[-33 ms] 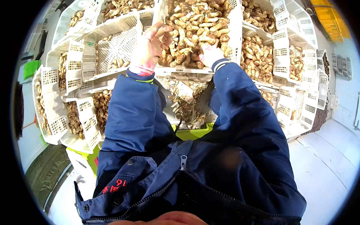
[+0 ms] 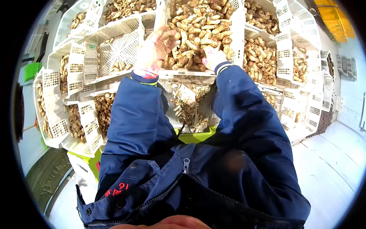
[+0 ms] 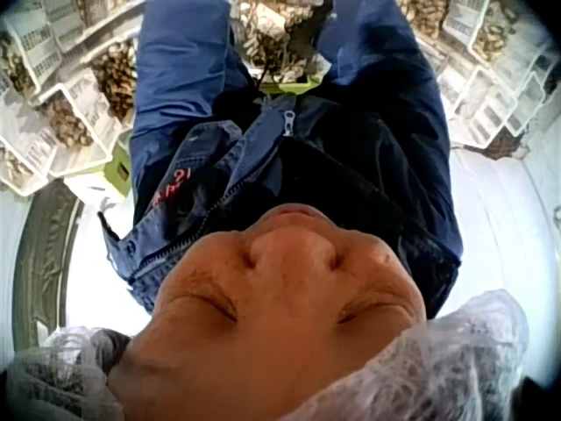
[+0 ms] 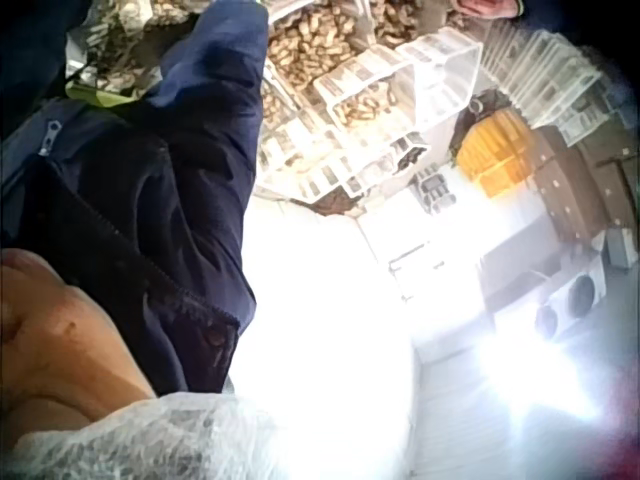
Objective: The person sorts mushrooms by hand from white plastic crates into a green bin, repeatedly picking up individual mushrooms, inspecting them, and placing them into the bin. The person wears pink gloves and a blue jacket while working in a room filled with stacked crates of mushrooms.
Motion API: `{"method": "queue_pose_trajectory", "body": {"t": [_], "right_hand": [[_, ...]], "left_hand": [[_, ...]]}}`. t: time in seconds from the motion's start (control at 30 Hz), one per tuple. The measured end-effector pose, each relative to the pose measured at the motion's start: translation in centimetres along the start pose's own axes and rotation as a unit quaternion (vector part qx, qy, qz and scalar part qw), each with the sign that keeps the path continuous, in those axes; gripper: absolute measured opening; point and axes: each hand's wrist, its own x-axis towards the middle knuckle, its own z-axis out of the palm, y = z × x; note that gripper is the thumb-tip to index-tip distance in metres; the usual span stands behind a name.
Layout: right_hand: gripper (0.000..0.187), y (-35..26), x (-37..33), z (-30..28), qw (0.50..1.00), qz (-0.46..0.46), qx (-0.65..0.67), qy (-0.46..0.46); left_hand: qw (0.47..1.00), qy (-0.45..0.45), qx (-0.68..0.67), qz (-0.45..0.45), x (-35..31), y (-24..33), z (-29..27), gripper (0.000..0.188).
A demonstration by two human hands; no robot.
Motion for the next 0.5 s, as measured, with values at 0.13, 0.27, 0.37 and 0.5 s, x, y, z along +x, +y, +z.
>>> {"method": "queue_pose_trajectory", "body": {"t": [0.13, 0.27, 0.37, 0.5], "right_hand": [[0.045, 0.7, -0.1, -0.3, 1.0, -0.003, -0.021, -0.009], [0.038, 0.3, -3.1, -6.4, 0.966, 0.031, 0.222, 0.129], [0.032, -0.4, -7.2, -12.0, 0.845, -0.053, 0.498, 0.186], [0.039, 0.1, -9.1, -12.0, 0.625, -0.069, 0.774, 0.08]], "left_hand": [[0.999, -0.013, 0.016, -0.045, 0.1, -0.6, 1.1, 0.044], [0.994, -0.02, 0.08, -0.064, 0.3, -0.7, 2.0, 0.043], [0.973, -0.056, 0.213, -0.064, -0.3, -1.3, 3.1, 0.034], [0.958, -0.152, 0.17, -0.172, -1.1, -2.3, 4.2, 0.037]]}}
